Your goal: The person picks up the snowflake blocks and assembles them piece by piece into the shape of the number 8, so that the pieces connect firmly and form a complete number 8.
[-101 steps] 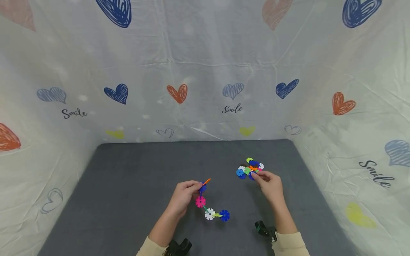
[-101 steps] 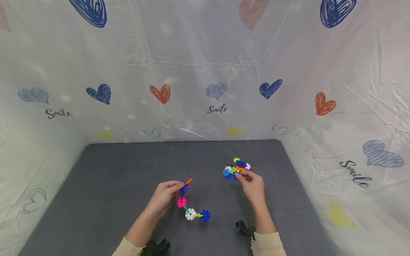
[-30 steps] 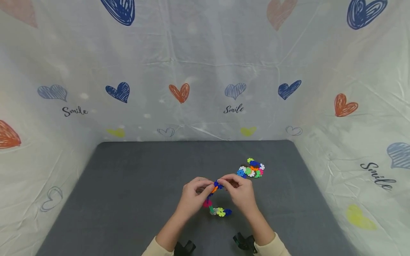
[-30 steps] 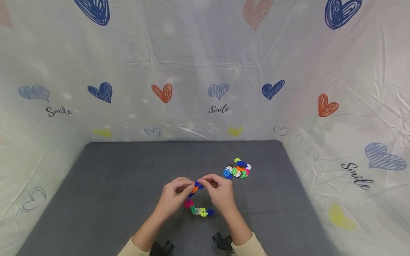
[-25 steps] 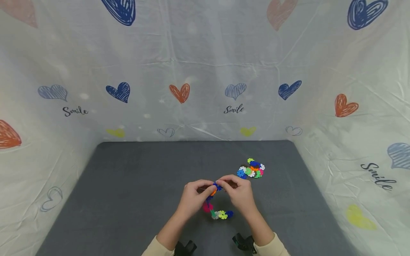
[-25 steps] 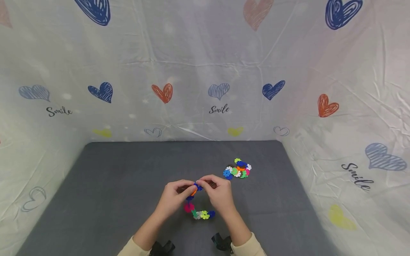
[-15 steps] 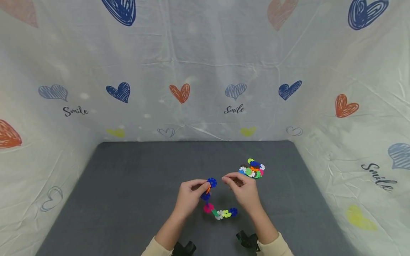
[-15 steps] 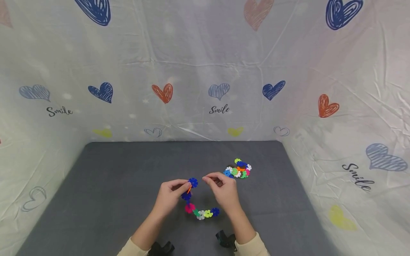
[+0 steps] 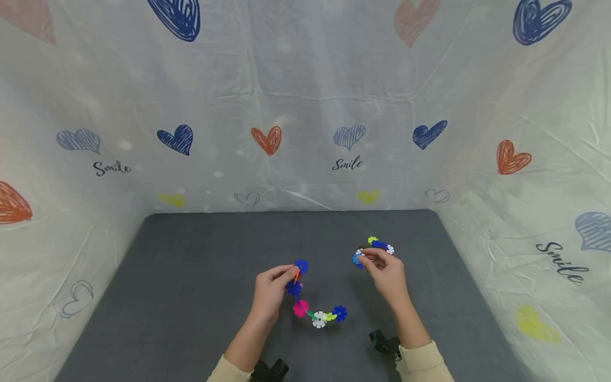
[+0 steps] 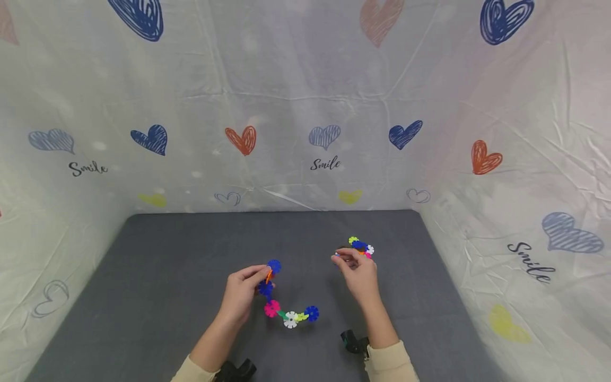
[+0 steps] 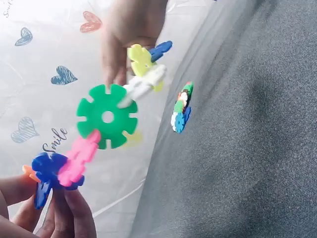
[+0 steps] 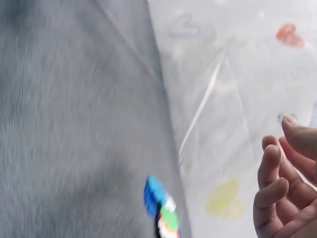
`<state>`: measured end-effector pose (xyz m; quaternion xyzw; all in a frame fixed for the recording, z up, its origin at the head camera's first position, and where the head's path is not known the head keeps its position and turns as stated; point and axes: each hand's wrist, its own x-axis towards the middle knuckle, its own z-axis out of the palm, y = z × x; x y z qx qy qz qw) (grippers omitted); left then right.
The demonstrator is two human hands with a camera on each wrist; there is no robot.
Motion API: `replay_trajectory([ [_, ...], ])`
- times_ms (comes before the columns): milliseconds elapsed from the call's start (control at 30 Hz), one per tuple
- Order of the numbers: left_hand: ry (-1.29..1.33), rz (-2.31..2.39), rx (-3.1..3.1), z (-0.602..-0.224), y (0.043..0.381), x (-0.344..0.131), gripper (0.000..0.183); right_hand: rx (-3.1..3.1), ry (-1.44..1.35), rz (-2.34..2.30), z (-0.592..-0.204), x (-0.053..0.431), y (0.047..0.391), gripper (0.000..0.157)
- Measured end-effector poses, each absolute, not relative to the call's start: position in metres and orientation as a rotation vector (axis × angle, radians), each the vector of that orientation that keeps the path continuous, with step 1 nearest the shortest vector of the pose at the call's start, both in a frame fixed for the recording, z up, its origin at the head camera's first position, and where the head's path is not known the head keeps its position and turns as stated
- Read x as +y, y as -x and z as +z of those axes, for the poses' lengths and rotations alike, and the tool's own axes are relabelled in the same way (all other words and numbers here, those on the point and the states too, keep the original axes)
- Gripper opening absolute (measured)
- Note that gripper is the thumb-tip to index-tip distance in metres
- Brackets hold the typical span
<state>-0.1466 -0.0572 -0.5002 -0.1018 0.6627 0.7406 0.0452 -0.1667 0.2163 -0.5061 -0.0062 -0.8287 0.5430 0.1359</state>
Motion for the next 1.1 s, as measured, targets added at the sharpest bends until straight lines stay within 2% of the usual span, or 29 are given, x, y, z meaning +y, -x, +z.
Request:
replay_trajectory([
  [500, 0.346, 2.31, 1.986, -0.502, 0.148, -0.059, 0.034, -2.58, 0.403, 1.298, -0.547, 0.254, 0.183, 0.03],
  [833, 0.352, 2.265, 1.971, -0.502, 0.149, -0.058, 0.034, -2.746, 0.514, 1.086, -0.565, 0.269, 0.194, 0.05],
  [1000, 0.337, 2.256, 1.976, -0.501, 0.149, -0.058, 0.037, -2.804, 0.558, 1.041, -0.566, 0.269, 0.195, 0.048],
  [1100, 0.333, 2.25, 1.974, -0.5, 0.148, -0.058, 0.037, -2.759, 0.589, 1.092, -0.565, 0.27, 0.194, 0.04],
])
